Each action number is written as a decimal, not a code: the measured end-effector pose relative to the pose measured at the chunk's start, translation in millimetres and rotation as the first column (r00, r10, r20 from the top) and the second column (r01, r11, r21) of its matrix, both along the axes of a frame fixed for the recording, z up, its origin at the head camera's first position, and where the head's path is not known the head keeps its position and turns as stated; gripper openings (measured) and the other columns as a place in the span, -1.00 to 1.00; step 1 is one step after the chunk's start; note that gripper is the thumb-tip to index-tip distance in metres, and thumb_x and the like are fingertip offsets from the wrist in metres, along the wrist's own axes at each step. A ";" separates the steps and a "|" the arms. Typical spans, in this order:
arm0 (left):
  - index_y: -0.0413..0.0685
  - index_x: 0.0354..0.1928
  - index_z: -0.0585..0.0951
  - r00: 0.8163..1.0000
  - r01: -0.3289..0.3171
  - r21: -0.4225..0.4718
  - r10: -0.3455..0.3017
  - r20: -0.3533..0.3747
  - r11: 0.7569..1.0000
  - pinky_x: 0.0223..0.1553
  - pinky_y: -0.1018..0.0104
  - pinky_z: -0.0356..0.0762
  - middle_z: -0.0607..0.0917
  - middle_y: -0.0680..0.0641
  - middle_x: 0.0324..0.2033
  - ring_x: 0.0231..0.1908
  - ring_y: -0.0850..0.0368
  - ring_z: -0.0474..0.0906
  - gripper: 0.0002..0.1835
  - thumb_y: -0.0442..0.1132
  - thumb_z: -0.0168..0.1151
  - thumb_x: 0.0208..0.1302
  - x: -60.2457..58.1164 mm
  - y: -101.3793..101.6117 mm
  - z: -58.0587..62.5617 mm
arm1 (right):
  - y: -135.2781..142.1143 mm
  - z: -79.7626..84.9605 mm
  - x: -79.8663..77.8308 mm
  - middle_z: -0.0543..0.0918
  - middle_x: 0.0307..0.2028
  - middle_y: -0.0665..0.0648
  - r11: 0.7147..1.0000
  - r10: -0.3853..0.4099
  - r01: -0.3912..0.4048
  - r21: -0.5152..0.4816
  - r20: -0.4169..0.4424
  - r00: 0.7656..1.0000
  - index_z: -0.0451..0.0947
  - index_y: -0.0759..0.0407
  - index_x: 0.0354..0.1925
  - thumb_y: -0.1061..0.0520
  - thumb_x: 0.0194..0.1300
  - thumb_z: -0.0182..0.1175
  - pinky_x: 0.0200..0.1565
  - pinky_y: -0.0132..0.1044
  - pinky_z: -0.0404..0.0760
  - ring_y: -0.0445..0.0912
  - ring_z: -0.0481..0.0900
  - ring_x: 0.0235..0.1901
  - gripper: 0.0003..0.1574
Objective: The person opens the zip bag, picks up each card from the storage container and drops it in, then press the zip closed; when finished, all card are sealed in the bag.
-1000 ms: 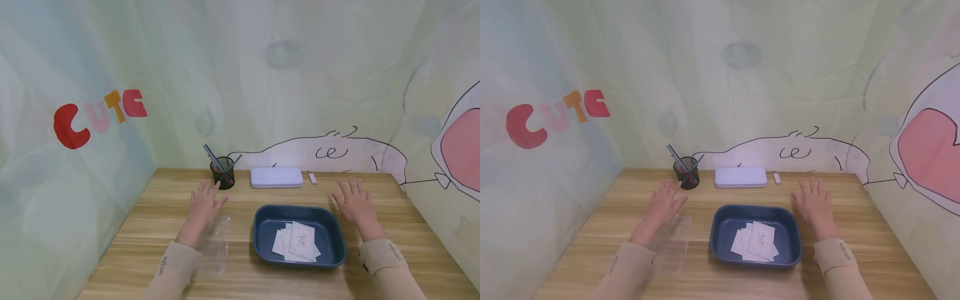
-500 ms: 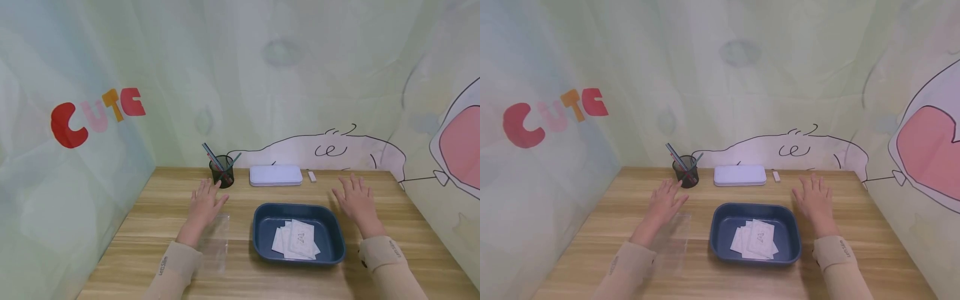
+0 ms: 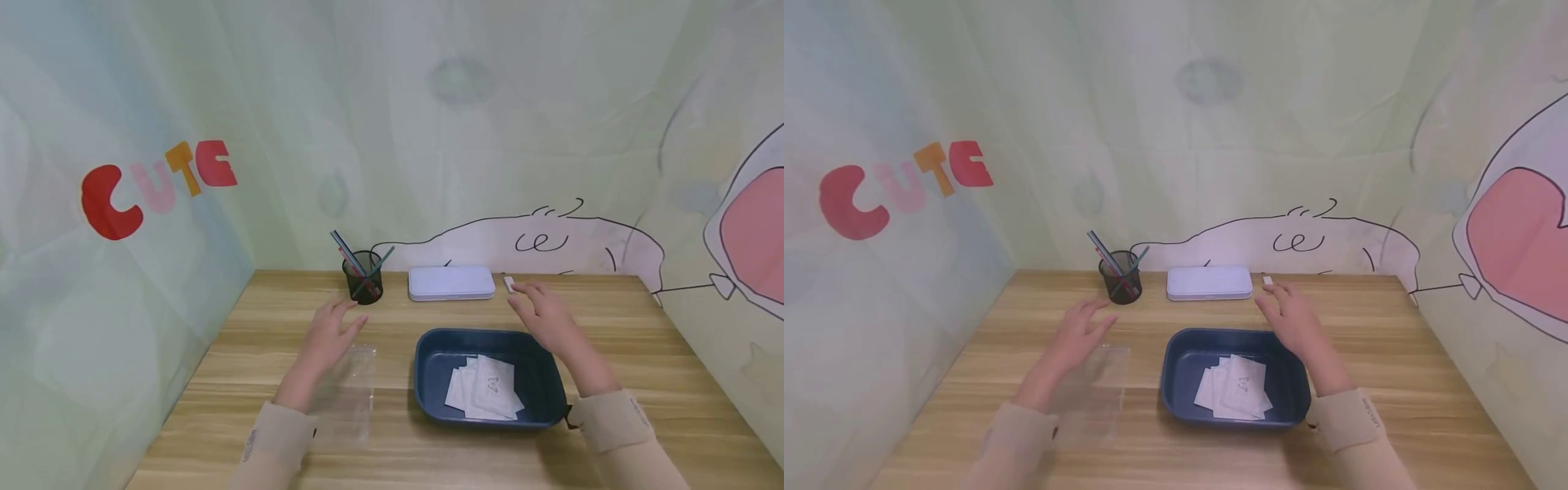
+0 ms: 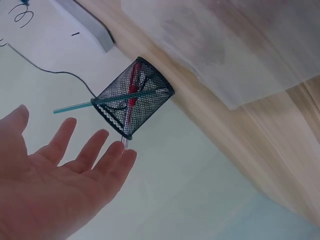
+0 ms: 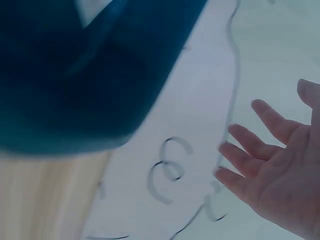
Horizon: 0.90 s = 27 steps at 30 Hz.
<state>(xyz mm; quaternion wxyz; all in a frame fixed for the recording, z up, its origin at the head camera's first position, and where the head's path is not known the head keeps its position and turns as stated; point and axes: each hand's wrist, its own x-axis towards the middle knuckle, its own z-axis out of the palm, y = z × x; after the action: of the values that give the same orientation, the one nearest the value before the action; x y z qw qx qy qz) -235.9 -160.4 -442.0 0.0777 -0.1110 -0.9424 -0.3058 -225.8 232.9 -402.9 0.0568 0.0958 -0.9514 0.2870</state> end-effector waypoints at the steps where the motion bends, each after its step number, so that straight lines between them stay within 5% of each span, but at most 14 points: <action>1: -0.15 0.27 0.44 1.000 0.004 0.026 -0.004 0.008 1.000 0.26 -0.17 0.14 0.35 -0.27 0.28 0.29 -0.25 0.18 -0.37 0.18 0.01 0.39 1.9 -1.3 1.7 | -6.8 3.4 2.4 0.24 0.31 0.42 1.000 0.021 -0.020 -0.020 0.009 1.000 0.29 0.27 0.34 -0.26 0.47 -0.13 0.20 0.32 0.17 0.34 0.16 0.29 -0.23; 9: -0.18 0.18 0.51 0.992 -0.086 0.079 0.078 0.095 0.993 0.08 -0.13 0.40 0.52 -0.21 0.06 0.11 -0.16 0.40 -0.37 0.20 -0.20 0.46 22.5 -13.8 12.6 | -68.9 25.6 25.2 0.50 0.17 0.14 0.971 0.218 -0.213 -0.110 0.035 0.975 0.42 0.05 0.27 -0.35 0.40 -0.09 0.01 0.05 0.54 0.07 0.51 0.07 -0.29; 16: -0.24 0.14 0.53 0.983 -0.153 0.080 0.144 0.117 0.985 0.06 -0.11 0.43 0.57 -0.23 0.03 0.07 -0.15 0.46 -0.47 0.05 -0.18 0.52 38.9 -28.6 13.5 | -108.8 23.7 38.2 0.56 0.08 -0.01 0.932 0.303 -0.265 -0.247 0.131 0.944 0.44 0.00 0.26 -0.30 0.44 -0.11 0.04 -0.07 0.53 -0.09 0.52 0.03 -0.36; 23: -0.27 0.17 0.50 0.957 -0.203 0.067 0.183 0.225 0.977 -0.03 -0.09 0.47 0.57 -0.24 0.00 0.00 -0.15 0.48 -0.40 0.13 -0.12 0.47 48.7 -39.8 8.7 | -136.4 4.0 42.0 0.46 0.21 0.14 0.804 0.458 -0.302 -0.511 0.209 0.864 0.30 0.11 0.35 -0.20 0.50 -0.13 0.09 -0.05 0.49 0.01 0.46 0.13 -0.36; 27: -0.30 0.17 0.50 0.933 -0.231 0.037 0.210 0.291 0.972 -0.08 -0.09 0.48 0.58 -0.29 -0.01 -0.02 -0.17 0.50 -0.33 0.19 -0.11 0.44 53.3 -47.1 3.4 | -157.0 -9.9 46.5 0.39 0.27 0.15 0.770 0.503 -0.284 -0.571 0.271 0.821 0.22 0.13 0.39 -0.20 0.50 -0.16 0.12 -0.05 0.45 0.02 0.42 0.16 -0.32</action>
<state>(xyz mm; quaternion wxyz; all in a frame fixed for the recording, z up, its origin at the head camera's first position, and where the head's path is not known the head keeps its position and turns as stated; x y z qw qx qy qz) -182.7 -207.5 -438.7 -0.0213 0.0437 -0.9387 -0.3412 -179.3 75.9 -412.7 -0.1832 0.2172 -0.7888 0.5451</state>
